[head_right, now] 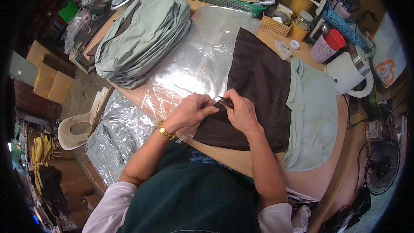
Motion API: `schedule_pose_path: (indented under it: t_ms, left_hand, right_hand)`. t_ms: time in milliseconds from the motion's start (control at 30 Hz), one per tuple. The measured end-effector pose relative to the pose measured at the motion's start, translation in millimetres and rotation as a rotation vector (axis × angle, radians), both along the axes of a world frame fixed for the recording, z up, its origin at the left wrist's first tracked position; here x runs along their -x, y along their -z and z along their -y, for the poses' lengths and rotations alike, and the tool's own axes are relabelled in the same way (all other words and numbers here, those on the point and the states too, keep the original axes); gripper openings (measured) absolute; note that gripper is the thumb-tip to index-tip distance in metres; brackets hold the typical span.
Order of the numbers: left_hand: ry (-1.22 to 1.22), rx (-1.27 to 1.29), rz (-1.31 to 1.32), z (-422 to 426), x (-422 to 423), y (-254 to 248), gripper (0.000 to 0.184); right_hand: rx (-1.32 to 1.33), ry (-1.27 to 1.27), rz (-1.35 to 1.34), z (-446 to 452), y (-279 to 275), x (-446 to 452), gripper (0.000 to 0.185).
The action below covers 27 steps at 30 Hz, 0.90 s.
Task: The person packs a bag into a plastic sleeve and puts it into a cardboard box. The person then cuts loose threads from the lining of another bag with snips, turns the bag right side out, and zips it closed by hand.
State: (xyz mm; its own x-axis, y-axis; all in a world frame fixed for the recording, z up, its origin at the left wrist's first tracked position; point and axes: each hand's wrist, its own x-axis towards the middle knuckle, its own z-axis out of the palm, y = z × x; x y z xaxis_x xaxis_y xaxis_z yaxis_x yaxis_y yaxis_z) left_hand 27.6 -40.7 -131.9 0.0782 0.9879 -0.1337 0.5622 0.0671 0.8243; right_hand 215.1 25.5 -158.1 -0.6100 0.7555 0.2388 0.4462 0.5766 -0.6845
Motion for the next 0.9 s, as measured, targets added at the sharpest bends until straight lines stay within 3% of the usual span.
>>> schedule_pose_path:
  t_ms: [100, 167, 333, 433, 500, 533, 600, 633, 700, 833, 900]
  left_hand:
    - [-0.014, 0.075, 0.119, 6.3, 17.5, -3.7, 0.024]
    - [-0.006, 0.006, 0.231, 10.9, 21.3, -10.7, 0.022]
    - [0.074, 0.069, 0.092, 14.0, 33.6, -30.7, 0.022]
    - [-0.05, 0.16, 0.173, 15.5, 27.7, -34.5, 0.022]
    - [-0.238, 0.07, 0.38, 15.2, 24.1, -22.0, 0.022]
    - [-0.238, 0.066, 0.379, 13.3, 28.0, -17.4, 0.022]
    - [-0.165, 0.167, 0.716, 12.0, 36.4, -12.4, 0.018]
    - [-0.167, 0.165, 0.715, 12.5, 36.1, -11.8, 0.018]
    - [-0.157, 0.277, 1.266, 15.2, 32.1, -13.6, 0.016]
    - [-0.099, 0.331, 1.43, 18.0, 29.6, -3.9, 0.015]
    - [-0.099, 0.359, 1.457, 18.2, 26.3, -2.5, 0.016]
  right_hand:
    - [0.052, 0.099, -0.174, 4.4, -3.3, 0.0, 0.015]
    - [-0.071, 0.074, -0.242, 6.4, -3.2, 2.6, 0.016]
    - [-0.033, 0.115, -0.277, 4.7, -12.4, -6.0, 0.016]
    - [-0.07, 0.115, -0.284, 2.3, -9.9, -8.9, 0.016]
    - [-0.085, 0.136, -0.265, 2.8, -13.1, -9.5, 0.016]
    - [-0.088, 0.136, -0.266, 2.3, -13.9, -9.7, 0.016]
    - [-0.099, 0.132, -0.263, 2.2, -14.8, -9.9, 0.017]
    - [-0.1, 0.13, -0.264, 3.0, -15.2, -9.6, 0.017]
    - [-0.031, 0.164, -0.253, 5.2, -16.6, -8.0, 0.018]
    - [-0.124, 0.225, -0.279, 20.0, -40.6, 0.1, 0.025]
    - [-0.353, 0.178, -0.192, 24.2, -46.2, 0.9, 0.028]
